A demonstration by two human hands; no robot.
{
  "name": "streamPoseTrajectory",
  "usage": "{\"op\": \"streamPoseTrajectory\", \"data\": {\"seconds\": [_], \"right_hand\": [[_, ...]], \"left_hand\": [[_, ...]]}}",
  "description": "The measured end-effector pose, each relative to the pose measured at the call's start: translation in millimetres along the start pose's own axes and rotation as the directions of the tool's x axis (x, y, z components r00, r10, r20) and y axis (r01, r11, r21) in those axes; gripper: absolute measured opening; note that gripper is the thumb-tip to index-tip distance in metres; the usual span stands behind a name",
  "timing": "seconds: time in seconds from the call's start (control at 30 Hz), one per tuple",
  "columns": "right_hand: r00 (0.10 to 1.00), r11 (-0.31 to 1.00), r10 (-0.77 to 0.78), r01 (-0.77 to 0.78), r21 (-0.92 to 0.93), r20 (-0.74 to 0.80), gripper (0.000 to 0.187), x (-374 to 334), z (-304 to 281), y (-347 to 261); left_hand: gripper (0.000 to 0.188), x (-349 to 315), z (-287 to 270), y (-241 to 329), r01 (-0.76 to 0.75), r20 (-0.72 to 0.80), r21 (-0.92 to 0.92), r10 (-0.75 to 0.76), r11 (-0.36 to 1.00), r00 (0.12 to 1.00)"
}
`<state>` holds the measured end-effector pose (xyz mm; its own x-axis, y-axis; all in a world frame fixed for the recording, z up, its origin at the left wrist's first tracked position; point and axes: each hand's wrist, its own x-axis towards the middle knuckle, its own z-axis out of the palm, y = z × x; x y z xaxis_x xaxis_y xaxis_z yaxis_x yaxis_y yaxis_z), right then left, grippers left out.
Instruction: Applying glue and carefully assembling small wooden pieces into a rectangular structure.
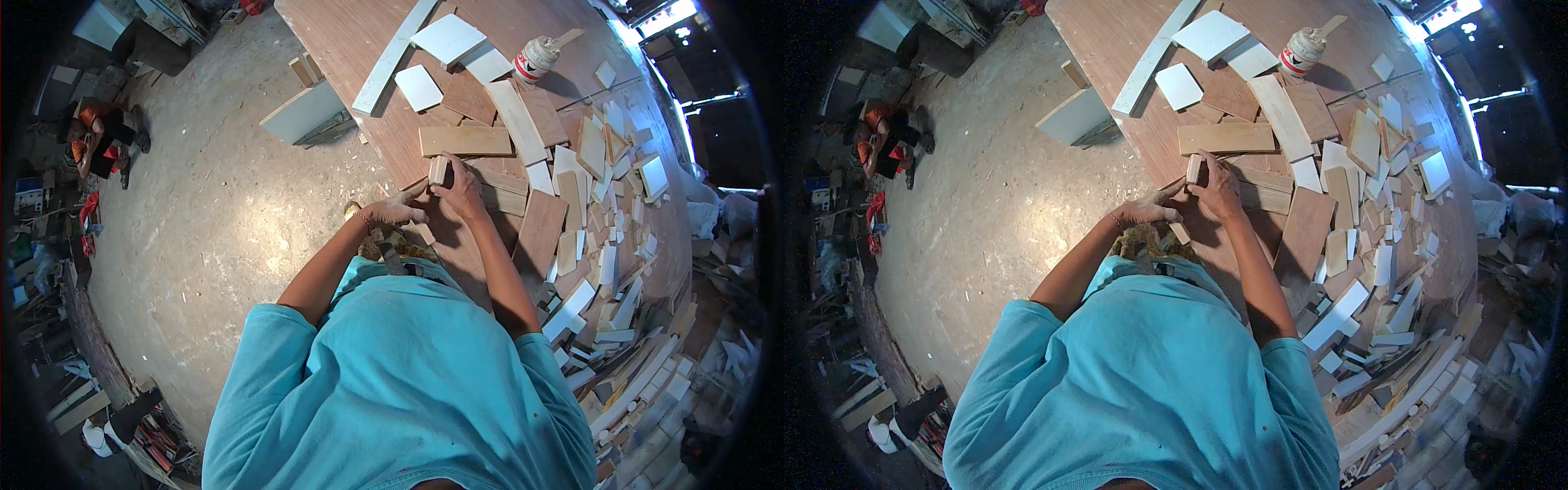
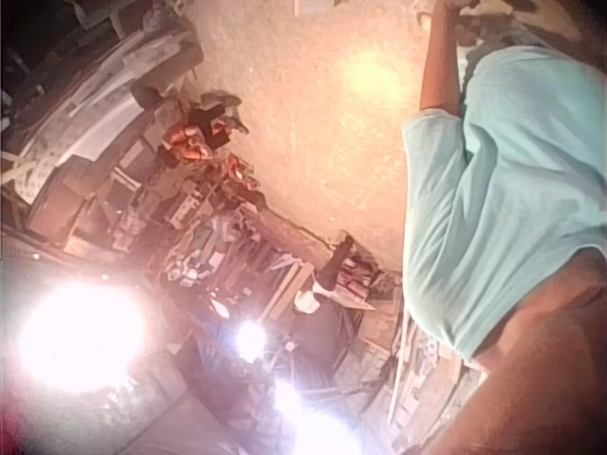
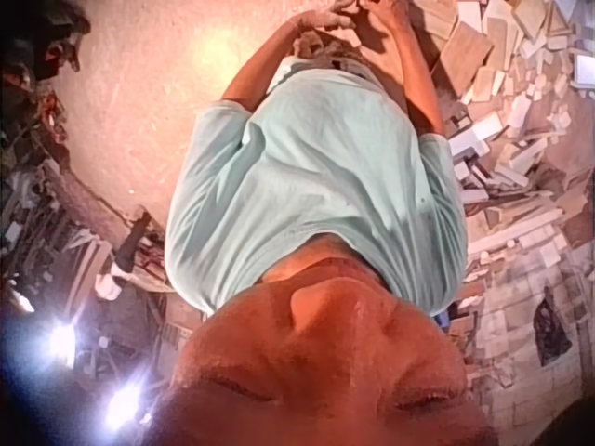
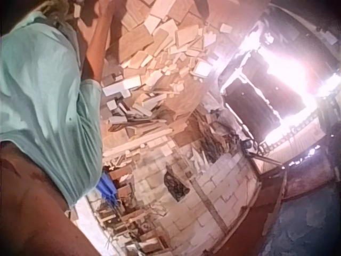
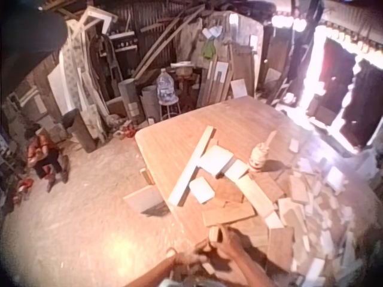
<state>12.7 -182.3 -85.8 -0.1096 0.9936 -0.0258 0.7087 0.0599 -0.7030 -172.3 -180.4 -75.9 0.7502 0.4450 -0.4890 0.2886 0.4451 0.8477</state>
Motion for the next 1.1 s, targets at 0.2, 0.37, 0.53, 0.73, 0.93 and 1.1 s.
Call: {"op": "streamPoseTrajectory", "data": {"seconds": [0.2,0.37,0.53,0.73,0.93,1.1], "right_hand": [[0.998,0.999,0.042,-0.043,0.023,0.049,0.076,0,-2,-3],[0.999,0.997,0.040,-0.042,0.063,0.027,0.077,-2,-3,-8],[0.999,1.000,0.021,-0.021,0.012,0.031,0.075,0,0,0],[0.998,0.998,-0.054,0.053,-0.046,-0.025,0.071,-1,1,1],[1.000,0.999,-0.029,0.029,-0.042,-0.004,0.071,0,2,2],[1.000,1.000,-0.008,0.008,-0.023,-0.003,0.071,-1,2,4]], "left_hand": [[0.081,5,-3,-9,-0.043,0.029,0.064,0.041,0.997,0.999],[0.082,8,-5,-17,-0.049,0.020,0.036,0.048,0.998,0.999],[0.082,8,-6,-11,-0.017,0.016,0.044,0.017,0.999,1.000],[0.087,13,-6,-22,-0.042,-0.014,-0.014,0.042,0.999,0.999],[0.096,28,-22,-28,-0.077,-0.001,0.038,0.077,0.996,0.997],[0.100,32,-27,4,0.068,0.014,0.294,-0.075,0.953,0.997]]}}
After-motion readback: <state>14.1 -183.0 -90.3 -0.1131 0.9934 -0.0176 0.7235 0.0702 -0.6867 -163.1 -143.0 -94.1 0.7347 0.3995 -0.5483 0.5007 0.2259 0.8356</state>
